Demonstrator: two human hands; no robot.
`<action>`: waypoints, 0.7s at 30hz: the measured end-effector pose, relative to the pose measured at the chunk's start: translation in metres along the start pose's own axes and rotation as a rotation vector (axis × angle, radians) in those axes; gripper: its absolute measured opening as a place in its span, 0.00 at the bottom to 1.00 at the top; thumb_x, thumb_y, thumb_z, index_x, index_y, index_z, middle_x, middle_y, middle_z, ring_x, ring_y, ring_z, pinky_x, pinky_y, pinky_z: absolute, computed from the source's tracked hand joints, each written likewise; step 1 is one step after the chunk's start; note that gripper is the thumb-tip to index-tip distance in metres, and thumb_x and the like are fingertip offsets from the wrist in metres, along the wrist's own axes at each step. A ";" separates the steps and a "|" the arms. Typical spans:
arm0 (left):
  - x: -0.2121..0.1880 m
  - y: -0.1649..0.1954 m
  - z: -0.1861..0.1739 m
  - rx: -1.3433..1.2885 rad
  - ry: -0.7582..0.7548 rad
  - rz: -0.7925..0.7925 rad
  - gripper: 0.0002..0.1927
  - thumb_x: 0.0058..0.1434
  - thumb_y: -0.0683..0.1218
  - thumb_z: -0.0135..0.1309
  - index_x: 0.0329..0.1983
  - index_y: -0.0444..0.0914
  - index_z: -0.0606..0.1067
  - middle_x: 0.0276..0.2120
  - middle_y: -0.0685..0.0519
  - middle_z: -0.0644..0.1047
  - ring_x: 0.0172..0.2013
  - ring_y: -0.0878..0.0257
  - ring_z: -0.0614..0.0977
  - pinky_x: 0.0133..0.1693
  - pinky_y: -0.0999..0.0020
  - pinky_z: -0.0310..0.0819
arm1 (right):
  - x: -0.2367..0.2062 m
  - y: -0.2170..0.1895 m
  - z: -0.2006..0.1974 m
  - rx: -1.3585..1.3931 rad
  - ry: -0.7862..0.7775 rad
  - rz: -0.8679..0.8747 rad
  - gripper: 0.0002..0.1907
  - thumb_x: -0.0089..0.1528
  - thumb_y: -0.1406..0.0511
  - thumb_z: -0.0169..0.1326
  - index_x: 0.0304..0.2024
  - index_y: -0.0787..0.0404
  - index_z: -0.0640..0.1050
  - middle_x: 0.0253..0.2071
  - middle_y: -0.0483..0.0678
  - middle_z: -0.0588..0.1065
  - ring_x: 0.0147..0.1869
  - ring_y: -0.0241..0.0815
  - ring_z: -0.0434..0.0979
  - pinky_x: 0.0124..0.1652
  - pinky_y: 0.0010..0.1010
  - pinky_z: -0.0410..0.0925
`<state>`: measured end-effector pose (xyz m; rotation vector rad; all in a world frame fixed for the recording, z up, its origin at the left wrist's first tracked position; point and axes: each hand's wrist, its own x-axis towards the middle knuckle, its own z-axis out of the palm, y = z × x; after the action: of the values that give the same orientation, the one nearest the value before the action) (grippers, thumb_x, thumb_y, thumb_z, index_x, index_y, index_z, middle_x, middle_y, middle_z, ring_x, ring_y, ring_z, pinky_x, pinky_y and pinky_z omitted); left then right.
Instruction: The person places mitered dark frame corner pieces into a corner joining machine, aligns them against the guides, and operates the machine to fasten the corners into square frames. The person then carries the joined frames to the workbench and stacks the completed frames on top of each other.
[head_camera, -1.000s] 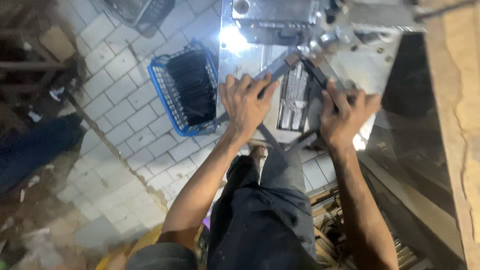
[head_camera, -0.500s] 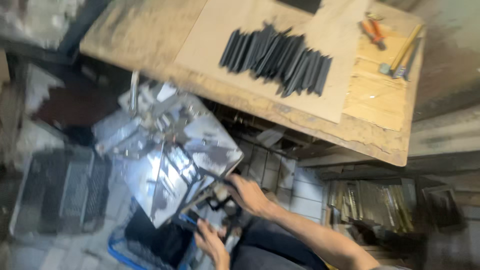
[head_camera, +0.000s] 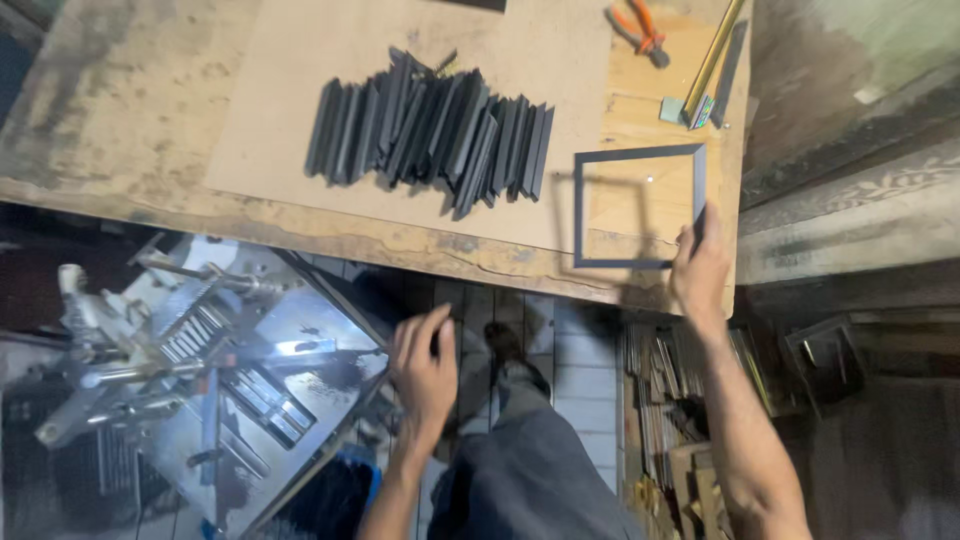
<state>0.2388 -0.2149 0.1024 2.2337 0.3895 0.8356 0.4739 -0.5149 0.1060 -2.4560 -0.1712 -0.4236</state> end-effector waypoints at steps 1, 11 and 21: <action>0.026 0.006 0.013 0.072 -0.049 0.093 0.09 0.69 0.45 0.55 0.50 0.39 0.80 0.41 0.50 0.79 0.46 0.51 0.79 0.47 0.54 0.68 | 0.015 0.011 -0.004 -0.052 -0.063 0.051 0.24 0.73 0.67 0.48 0.72 0.64 0.66 0.52 0.66 0.76 0.54 0.62 0.77 0.52 0.50 0.69; 0.200 0.008 0.148 0.886 -0.146 0.187 0.11 0.61 0.44 0.55 0.45 0.36 0.79 0.41 0.51 0.77 0.43 0.56 0.77 0.42 0.61 0.72 | 0.071 0.004 0.056 -0.105 -0.254 -0.566 0.21 0.67 0.69 0.56 0.64 0.57 0.76 0.56 0.52 0.73 0.62 0.54 0.68 0.58 0.49 0.62; 0.190 0.014 0.129 0.781 0.075 0.083 0.22 0.60 0.46 0.52 0.55 0.31 0.75 0.34 0.45 0.76 0.29 0.50 0.80 0.27 0.54 0.75 | 0.111 -0.072 0.157 -0.238 -0.412 -1.075 0.30 0.63 0.68 0.47 0.68 0.44 0.77 0.60 0.46 0.74 0.59 0.51 0.72 0.61 0.45 0.64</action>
<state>0.4672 -0.1983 0.1290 2.9501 0.7648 0.9137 0.6026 -0.3597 0.0668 -2.4458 -1.7227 -0.3632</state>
